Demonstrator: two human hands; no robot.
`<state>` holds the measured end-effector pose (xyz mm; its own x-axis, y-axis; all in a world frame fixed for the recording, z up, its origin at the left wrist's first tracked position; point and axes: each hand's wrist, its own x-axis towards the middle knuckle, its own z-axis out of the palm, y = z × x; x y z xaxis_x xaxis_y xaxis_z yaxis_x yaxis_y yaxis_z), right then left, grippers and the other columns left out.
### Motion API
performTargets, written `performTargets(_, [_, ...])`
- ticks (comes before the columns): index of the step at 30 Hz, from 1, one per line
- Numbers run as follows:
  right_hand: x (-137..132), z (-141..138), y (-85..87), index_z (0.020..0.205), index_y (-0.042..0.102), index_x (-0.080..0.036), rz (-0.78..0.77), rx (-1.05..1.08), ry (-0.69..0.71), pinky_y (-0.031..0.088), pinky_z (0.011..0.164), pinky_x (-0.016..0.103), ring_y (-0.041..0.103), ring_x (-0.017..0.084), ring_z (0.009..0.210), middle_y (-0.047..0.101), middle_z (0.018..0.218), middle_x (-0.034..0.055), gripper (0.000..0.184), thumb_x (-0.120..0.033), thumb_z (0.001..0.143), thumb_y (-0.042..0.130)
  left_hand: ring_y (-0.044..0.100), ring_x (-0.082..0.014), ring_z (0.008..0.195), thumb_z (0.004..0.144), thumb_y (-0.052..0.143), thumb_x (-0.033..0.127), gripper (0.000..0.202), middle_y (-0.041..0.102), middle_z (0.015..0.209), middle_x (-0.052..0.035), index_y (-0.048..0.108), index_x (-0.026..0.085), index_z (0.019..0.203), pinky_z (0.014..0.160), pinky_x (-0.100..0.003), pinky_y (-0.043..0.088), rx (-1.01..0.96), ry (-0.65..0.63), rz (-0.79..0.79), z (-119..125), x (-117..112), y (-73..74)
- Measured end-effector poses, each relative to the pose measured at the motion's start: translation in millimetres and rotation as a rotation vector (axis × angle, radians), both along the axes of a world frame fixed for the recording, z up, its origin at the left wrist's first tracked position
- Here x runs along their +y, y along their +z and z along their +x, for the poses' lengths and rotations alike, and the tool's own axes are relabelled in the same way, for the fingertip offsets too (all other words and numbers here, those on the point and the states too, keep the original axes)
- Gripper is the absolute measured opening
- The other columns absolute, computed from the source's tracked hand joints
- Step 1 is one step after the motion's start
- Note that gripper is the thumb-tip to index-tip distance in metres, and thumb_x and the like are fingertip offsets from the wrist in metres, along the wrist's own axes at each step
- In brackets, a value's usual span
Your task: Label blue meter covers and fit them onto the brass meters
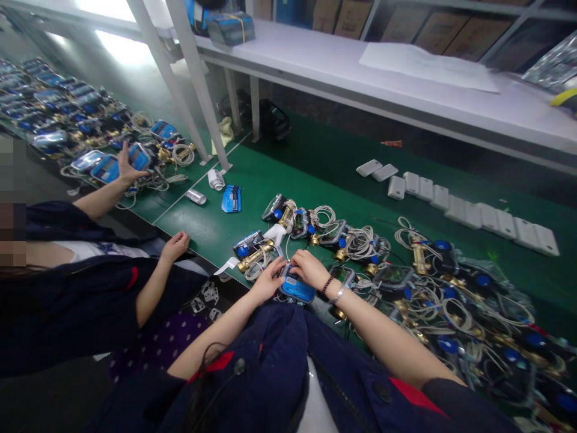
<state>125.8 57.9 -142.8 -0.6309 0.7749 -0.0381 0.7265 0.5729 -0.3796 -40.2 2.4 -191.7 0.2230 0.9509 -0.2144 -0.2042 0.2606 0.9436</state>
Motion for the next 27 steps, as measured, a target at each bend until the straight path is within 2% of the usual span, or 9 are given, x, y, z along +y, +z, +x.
performTargets(9, [-3, -2, -3.9, 0.073, 0.054, -0.016, -0.022, 0.036, -0.044, 0.040, 0.070, 0.028, 0.051, 0.018, 0.077, 0.056, 0.079, 0.0040, 0.011, -0.014, 0.078, 0.064, 0.042, -0.0275, 0.127, 0.069, 0.063, 0.010, 0.068, 0.049, 0.135, -0.0152, 0.042, 0.016, 0.133, 0.110, -0.047, 0.025, -0.008, 0.003, -0.004, 1, -3, 0.4])
performTargets(15, [-30, -5, -17.7, 0.068, 0.055, -0.017, -0.025, 0.092, -0.003, 0.043, 0.067, 0.027, 0.053, 0.016, 0.070, 0.057, 0.071, 0.0013, 0.014, -0.010, 0.075, 0.065, 0.043, -0.0259, 0.127, 0.069, 0.062, 0.010, 0.066, 0.050, 0.134, -0.0145, 0.043, 0.016, 0.132, 0.111, -0.046, 0.023, -0.013, 0.073, -0.016, 0, 1, -6.1])
performTargets(18, [-39, -1, -22.7, 0.083, 0.059, -0.018, 0.005, 0.142, -0.040, 0.047, 0.074, 0.030, 0.056, 0.018, 0.082, 0.060, 0.083, 0.0048, 0.005, -0.013, 0.081, 0.058, 0.046, -0.0253, 0.124, 0.069, 0.062, 0.008, 0.067, 0.052, 0.132, -0.0131, 0.043, 0.017, 0.132, 0.111, -0.046, 0.024, -0.018, 0.068, -0.011, 0, 2, -6.8])
performTargets(21, [-33, 6, -23.6, 0.104, 0.057, -0.016, 0.049, 0.179, -0.106, 0.046, 0.084, 0.037, 0.053, 0.022, 0.096, 0.058, 0.100, 0.0104, 0.022, -0.013, 0.083, 0.055, 0.046, -0.0244, 0.124, 0.069, 0.061, 0.007, 0.066, 0.052, 0.132, -0.0127, 0.043, 0.018, 0.132, 0.110, -0.045, 0.026, -0.016, 0.074, -0.018, 1, 1, -6.1])
performTargets(27, [-20, 12, -22.2, 0.098, 0.062, -0.019, 0.071, 0.203, -0.082, 0.047, 0.084, 0.037, 0.054, 0.021, 0.091, 0.058, 0.095, 0.0078, 0.020, -0.010, 0.082, 0.054, 0.046, -0.0239, 0.124, 0.069, 0.061, 0.006, 0.065, 0.053, 0.132, -0.0123, 0.045, 0.018, 0.131, 0.110, -0.043, 0.027, -0.010, 0.095, -0.033, 4, 1, -5.2])
